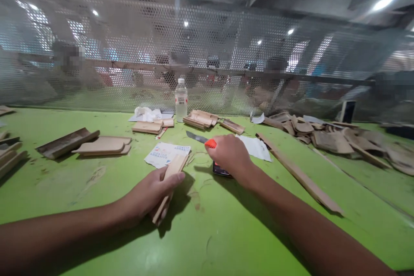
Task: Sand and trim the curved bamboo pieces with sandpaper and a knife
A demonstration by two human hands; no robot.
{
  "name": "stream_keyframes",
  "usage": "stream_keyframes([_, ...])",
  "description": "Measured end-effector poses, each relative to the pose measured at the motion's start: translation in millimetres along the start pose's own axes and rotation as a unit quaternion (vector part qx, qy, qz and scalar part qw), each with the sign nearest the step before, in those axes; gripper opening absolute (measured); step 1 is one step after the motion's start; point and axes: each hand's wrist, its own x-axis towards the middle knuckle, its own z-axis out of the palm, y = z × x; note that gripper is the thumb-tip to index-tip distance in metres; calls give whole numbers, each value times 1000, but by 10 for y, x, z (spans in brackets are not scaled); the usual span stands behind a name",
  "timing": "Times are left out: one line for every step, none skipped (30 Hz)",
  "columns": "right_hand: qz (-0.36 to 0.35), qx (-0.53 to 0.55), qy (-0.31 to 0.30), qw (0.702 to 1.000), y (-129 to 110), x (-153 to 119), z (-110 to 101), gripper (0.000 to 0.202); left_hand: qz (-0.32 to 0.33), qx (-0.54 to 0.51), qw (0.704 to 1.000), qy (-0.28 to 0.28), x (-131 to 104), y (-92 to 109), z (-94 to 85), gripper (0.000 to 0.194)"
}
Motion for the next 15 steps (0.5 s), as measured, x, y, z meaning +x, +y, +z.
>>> stream_keyframes([-16,7,-11,1000,-37,-30,7,32,3,-3,1000,-1,7,-4,-8,45])
stream_keyframes([-32,13,-23,999,-73,-60,14,31,2,-8,1000,-2,11,-8,-12,45])
stream_keyframes([-47,19,-35,998,-104,-90,21,29,0,-14,1000,-4,10,-10,-13,46])
stream_keyframes([-63,26,-48,997,-131,-117,25,27,-2,-19,1000,-5,7,-12,-12,47])
stream_keyframes([-79,33,-62,994,-153,-143,26,26,-1,-22,1000,-7,1,-13,-8,47])
stream_keyframes([-97,39,-76,992,-171,-166,26,25,1,-26,1000,-10,-5,-15,-5,47])
stream_keyframes([-114,44,-91,988,-186,-187,25,25,3,-29,999,-13,-11,-16,-1,46])
stream_keyframes([-128,47,-104,985,-199,-206,24,24,6,-31,999,-15,-14,-16,2,46])
stream_keyframes([-139,48,-114,983,-209,-221,23,24,9,-34,999,-16,-15,-15,4,45])
stream_keyframes([-142,45,-118,982,-218,-233,24,24,11,-35,999,-17,-14,-11,5,44])
stream_keyframes([-140,39,-118,982,-224,-241,26,23,13,-34,999,-16,-12,-5,5,44])
stream_keyframes([-132,32,-115,984,-228,-245,30,21,14,-29,999,-15,-9,3,5,44])
stream_keyframes([-120,23,-109,987,-229,-243,35,20,15,-23,1000,-12,-6,11,5,44])
stream_keyframes([-107,13,-102,989,-227,-237,41,18,15,-17,1000,-7,-5,18,7,44])
stream_keyframes([-96,4,-95,991,-220,-226,49,17,14,-12,1000,-2,-7,23,10,44])
